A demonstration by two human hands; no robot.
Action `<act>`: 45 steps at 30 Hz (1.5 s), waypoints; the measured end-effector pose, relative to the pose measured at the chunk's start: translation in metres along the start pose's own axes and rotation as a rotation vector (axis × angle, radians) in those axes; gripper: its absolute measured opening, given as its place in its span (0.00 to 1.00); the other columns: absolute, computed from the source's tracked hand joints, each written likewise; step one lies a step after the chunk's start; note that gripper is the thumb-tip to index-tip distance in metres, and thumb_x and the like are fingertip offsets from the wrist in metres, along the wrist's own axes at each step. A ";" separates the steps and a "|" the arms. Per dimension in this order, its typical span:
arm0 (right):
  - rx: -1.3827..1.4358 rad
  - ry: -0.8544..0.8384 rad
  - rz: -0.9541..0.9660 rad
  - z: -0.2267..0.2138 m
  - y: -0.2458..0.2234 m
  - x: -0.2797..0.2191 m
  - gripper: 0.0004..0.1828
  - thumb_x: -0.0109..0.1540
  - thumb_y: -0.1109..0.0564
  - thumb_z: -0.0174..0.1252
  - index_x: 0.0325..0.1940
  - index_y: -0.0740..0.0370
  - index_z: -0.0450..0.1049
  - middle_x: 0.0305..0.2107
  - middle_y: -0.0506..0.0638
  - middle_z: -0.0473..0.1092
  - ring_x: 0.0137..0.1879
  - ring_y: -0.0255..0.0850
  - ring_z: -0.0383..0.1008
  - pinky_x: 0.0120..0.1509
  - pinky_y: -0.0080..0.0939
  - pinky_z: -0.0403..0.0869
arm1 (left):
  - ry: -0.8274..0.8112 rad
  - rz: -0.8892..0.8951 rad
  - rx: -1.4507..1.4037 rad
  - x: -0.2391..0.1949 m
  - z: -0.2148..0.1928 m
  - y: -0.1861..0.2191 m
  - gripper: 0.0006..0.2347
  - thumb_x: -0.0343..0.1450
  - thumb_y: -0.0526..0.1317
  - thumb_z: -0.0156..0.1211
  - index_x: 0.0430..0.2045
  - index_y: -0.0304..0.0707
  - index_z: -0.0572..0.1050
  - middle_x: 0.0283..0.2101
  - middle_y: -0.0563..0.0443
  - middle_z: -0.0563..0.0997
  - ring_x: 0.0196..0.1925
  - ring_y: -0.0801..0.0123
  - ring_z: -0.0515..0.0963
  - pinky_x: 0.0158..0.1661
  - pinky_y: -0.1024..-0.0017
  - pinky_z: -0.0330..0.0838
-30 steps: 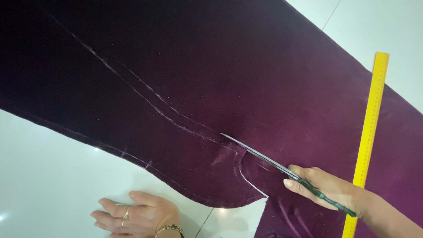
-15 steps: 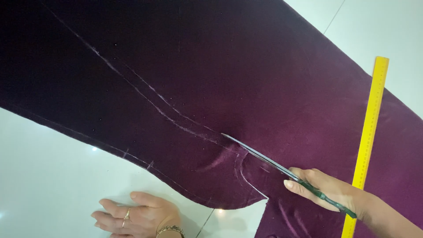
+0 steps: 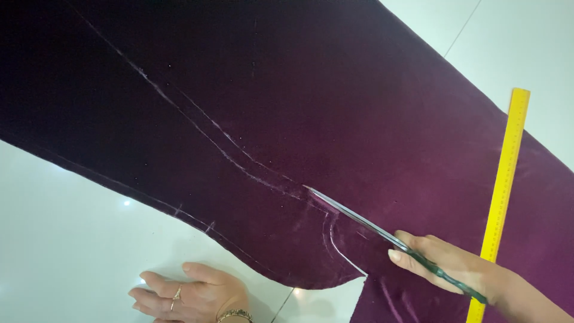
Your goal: The person cuts a large piece of dark purple fabric laid on a tiled floor using shears, following chalk lines. They remove cut pieces and continue cutting along marked curves.
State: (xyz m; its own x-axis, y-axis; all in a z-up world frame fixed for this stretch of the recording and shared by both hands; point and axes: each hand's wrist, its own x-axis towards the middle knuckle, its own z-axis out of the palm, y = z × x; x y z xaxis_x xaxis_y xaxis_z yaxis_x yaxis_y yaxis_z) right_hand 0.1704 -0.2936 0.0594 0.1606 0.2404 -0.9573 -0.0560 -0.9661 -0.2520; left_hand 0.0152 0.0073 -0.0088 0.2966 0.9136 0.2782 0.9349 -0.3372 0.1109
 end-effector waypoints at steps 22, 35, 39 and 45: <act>-0.104 0.061 0.015 -0.002 -0.027 0.010 0.20 0.64 0.33 0.43 0.34 0.48 0.64 0.18 0.39 0.61 0.25 0.32 0.63 0.35 0.34 0.69 | -0.020 -0.033 -0.027 0.002 -0.004 0.009 0.23 0.79 0.46 0.38 0.62 0.20 0.62 0.66 0.26 0.58 0.67 0.32 0.58 0.59 0.37 0.54; -0.149 0.113 0.010 -0.003 -0.051 0.021 0.21 0.62 0.32 0.43 0.35 0.48 0.66 0.17 0.40 0.66 0.24 0.34 0.68 0.35 0.35 0.71 | -0.019 -0.052 -0.048 0.003 -0.001 0.002 0.24 0.79 0.47 0.38 0.62 0.20 0.62 0.66 0.26 0.58 0.67 0.31 0.57 0.59 0.37 0.53; -0.109 0.152 0.003 0.000 -0.049 0.025 0.21 0.62 0.32 0.46 0.30 0.50 0.65 0.17 0.40 0.62 0.23 0.33 0.63 0.33 0.35 0.69 | -0.025 -0.055 -0.047 0.004 -0.001 0.001 0.25 0.78 0.48 0.37 0.62 0.20 0.62 0.66 0.25 0.58 0.67 0.31 0.57 0.60 0.37 0.53; -0.047 0.219 -0.004 0.005 -0.043 0.028 0.25 0.63 0.33 0.51 0.23 0.52 0.63 0.16 0.39 0.56 0.23 0.31 0.57 0.29 0.35 0.65 | -0.035 -0.057 -0.055 0.004 -0.002 0.001 0.27 0.78 0.50 0.34 0.62 0.19 0.62 0.65 0.24 0.59 0.67 0.30 0.56 0.60 0.37 0.52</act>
State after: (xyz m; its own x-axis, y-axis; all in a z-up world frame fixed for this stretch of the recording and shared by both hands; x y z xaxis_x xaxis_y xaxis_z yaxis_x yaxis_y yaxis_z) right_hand 0.1727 -0.2446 0.0431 0.3713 0.2233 -0.9013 -0.0093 -0.9697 -0.2440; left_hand 0.0174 0.0100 -0.0060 0.2503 0.9389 0.2362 0.9386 -0.2952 0.1786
